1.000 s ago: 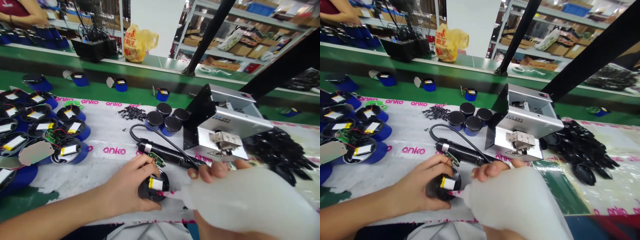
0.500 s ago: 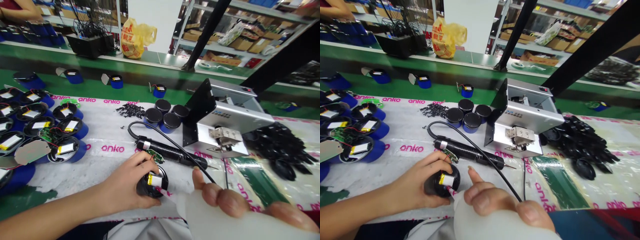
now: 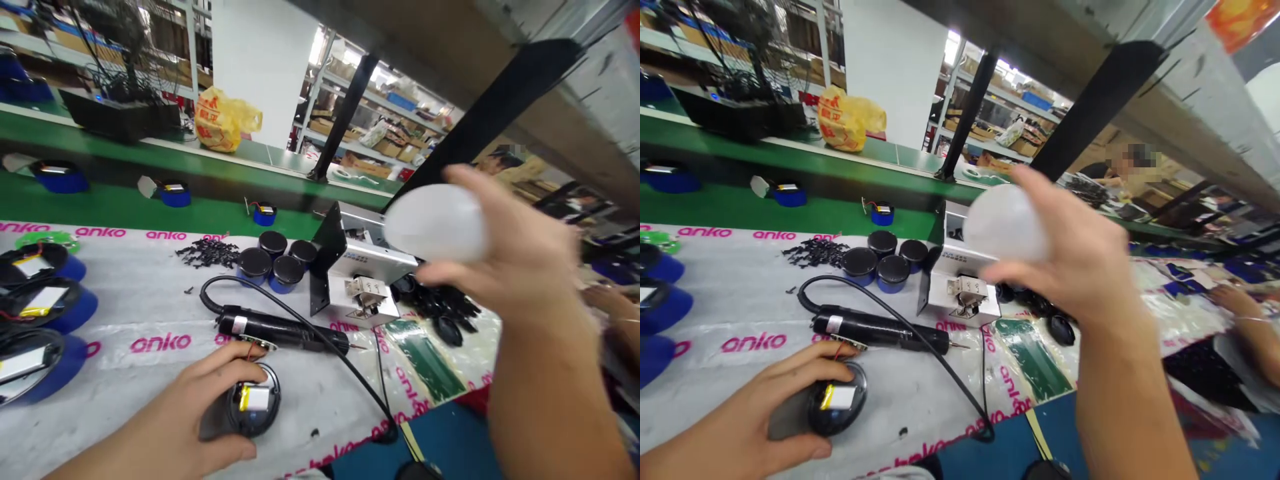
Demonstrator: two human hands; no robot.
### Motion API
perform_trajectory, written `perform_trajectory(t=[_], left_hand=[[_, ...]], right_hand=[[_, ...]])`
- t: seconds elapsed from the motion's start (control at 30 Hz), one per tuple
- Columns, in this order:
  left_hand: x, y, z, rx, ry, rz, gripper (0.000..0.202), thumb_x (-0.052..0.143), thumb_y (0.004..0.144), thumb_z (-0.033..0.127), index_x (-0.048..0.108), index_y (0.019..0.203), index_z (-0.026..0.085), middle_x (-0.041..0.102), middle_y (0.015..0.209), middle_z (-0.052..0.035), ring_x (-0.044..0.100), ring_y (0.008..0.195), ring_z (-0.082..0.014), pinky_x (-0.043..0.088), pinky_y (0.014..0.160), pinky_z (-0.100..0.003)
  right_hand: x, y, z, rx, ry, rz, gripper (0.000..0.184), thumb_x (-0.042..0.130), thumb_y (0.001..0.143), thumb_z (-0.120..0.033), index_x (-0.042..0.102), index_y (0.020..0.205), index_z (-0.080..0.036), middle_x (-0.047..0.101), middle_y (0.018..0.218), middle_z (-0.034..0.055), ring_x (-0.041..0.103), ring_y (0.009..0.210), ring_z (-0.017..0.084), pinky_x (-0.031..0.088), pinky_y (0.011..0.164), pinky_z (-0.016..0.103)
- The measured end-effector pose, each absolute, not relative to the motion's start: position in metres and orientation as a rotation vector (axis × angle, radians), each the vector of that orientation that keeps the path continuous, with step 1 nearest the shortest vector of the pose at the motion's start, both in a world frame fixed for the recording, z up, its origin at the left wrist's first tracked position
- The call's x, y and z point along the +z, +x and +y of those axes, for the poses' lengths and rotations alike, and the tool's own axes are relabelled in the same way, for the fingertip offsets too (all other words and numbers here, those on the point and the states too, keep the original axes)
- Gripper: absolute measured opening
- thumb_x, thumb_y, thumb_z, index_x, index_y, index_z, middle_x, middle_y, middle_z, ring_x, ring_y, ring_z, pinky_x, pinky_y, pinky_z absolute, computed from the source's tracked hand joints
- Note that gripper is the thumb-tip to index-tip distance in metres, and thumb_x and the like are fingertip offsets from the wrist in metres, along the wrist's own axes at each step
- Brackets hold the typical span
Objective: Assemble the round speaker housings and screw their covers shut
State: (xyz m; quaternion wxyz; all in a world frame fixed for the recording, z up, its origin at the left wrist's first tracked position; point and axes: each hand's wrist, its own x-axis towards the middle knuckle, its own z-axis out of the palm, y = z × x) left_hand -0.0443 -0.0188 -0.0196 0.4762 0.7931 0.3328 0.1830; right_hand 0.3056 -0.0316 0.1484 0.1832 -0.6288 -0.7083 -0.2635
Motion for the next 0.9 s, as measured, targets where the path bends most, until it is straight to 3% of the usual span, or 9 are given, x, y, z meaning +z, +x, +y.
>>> perform_trajectory(t=[0.17, 0.27, 0.33, 0.47, 0.53, 0.67, 0.73, 0.83, 0.9], left_hand=[[-0.018, -0.049, -0.017, 0.387, 2.106, 0.672, 0.055, 0.077, 0.079, 0.020, 0.063, 0.129, 0.039, 0.058, 0.141, -0.0044, 0.060, 0.127, -0.0312, 0.053, 0.104, -0.042], [-0.015, -0.050, -0.015, 0.374, 2.171, 0.594, 0.060, 0.075, 0.082, 0.020, 0.057, 0.137, 0.034, 0.057, 0.145, -0.0072, 0.057, 0.130, -0.0304, 0.049, 0.109, -0.043], [-0.013, -0.049, -0.014, 0.389, 2.212, 0.561, 0.058, 0.075, 0.082, 0.020, 0.059, 0.137, 0.028, 0.056, 0.146, -0.0112, 0.056, 0.132, -0.0320, 0.048, 0.111, -0.044], [-0.002, -0.047, -0.009, 0.445, 2.237, 0.454, 0.042, 0.079, 0.080, 0.019, 0.070, 0.121, 0.020, 0.062, 0.138, -0.0137, 0.059, 0.127, -0.0320, 0.048, 0.109, -0.043], [0.008, -0.048, -0.002, 0.439, 2.158, 0.376, 0.037, 0.083, 0.077, 0.025, 0.073, 0.113, 0.021, 0.068, 0.131, -0.0105, 0.063, 0.120, -0.0285, 0.051, 0.105, -0.036], [0.024, -0.057, 0.019, 0.569, 2.061, 0.725, 0.020, 0.066, 0.093, 0.040, 0.071, 0.089, 0.021, 0.076, 0.095, -0.0021, 0.072, 0.089, -0.0192, 0.056, 0.081, -0.027], [0.024, -0.063, 0.032, 0.606, 2.162, 1.181, 0.026, 0.050, 0.102, 0.034, 0.070, 0.093, 0.019, 0.076, 0.094, -0.0034, 0.072, 0.084, -0.0198, 0.056, 0.078, -0.030], [0.019, -0.070, 0.051, 0.518, 2.302, 1.597, 0.030, 0.043, 0.100, 0.018, 0.067, 0.117, 0.011, 0.074, 0.112, -0.0138, 0.070, 0.101, -0.0294, 0.053, 0.092, -0.043], [0.015, -0.070, 0.061, 0.458, 2.333, 1.662, 0.033, 0.041, 0.098, 0.011, 0.068, 0.117, 0.007, 0.072, 0.114, -0.0192, 0.068, 0.108, -0.0350, 0.050, 0.096, -0.050]], right_hand=[[0.133, 0.310, 0.019, -0.656, -1.703, -2.231, 0.074, 0.032, 0.098, -0.066, 0.056, 0.138, -0.009, 0.069, 0.112, 0.0137, 0.064, 0.107, 0.022, 0.048, 0.092, 0.038], [0.112, 0.262, -0.002, -0.702, -1.594, -2.059, 0.049, 0.037, 0.105, -0.041, 0.058, 0.132, -0.006, 0.064, 0.125, 0.0196, 0.057, 0.123, 0.024, 0.038, 0.108, 0.042], [0.096, 0.219, -0.029, -0.591, -1.508, -2.100, 0.037, 0.040, 0.105, -0.036, 0.062, 0.124, -0.013, 0.070, 0.115, 0.0129, 0.065, 0.110, 0.018, 0.050, 0.097, 0.030], [0.069, 0.163, -0.062, 0.294, -1.471, -2.448, 0.046, 0.051, 0.099, -0.026, 0.048, 0.145, -0.030, 0.063, 0.134, 0.0037, 0.064, 0.117, 0.018, 0.056, 0.091, 0.028], [0.061, 0.156, -0.062, 0.677, -1.436, -2.380, 0.050, 0.049, 0.097, -0.017, 0.049, 0.142, -0.038, 0.063, 0.128, -0.0009, 0.064, 0.112, 0.014, 0.054, 0.093, 0.025], [0.056, 0.161, -0.055, 0.917, -1.543, -2.049, 0.037, 0.056, 0.093, -0.019, 0.060, 0.126, -0.035, 0.062, 0.113, -0.0010, 0.063, 0.095, 0.012, 0.052, 0.088, 0.024], [0.057, 0.162, -0.054, 0.920, -1.669, -1.959, 0.025, 0.064, 0.089, -0.027, 0.065, 0.114, -0.031, 0.063, 0.104, -0.0004, 0.062, 0.089, 0.014, 0.051, 0.082, 0.026], [0.055, 0.160, -0.055, 0.999, -1.805, -1.824, 0.018, 0.074, 0.080, -0.034, 0.066, 0.093, -0.026, 0.063, 0.089, -0.0010, 0.059, 0.078, 0.016, 0.048, 0.070, 0.026], [0.049, 0.158, -0.056, 1.139, -1.778, -1.667, 0.022, 0.078, 0.075, -0.037, 0.064, 0.085, -0.023, 0.059, 0.075, -0.0029, 0.056, 0.069, 0.014, 0.045, 0.063, 0.023]])
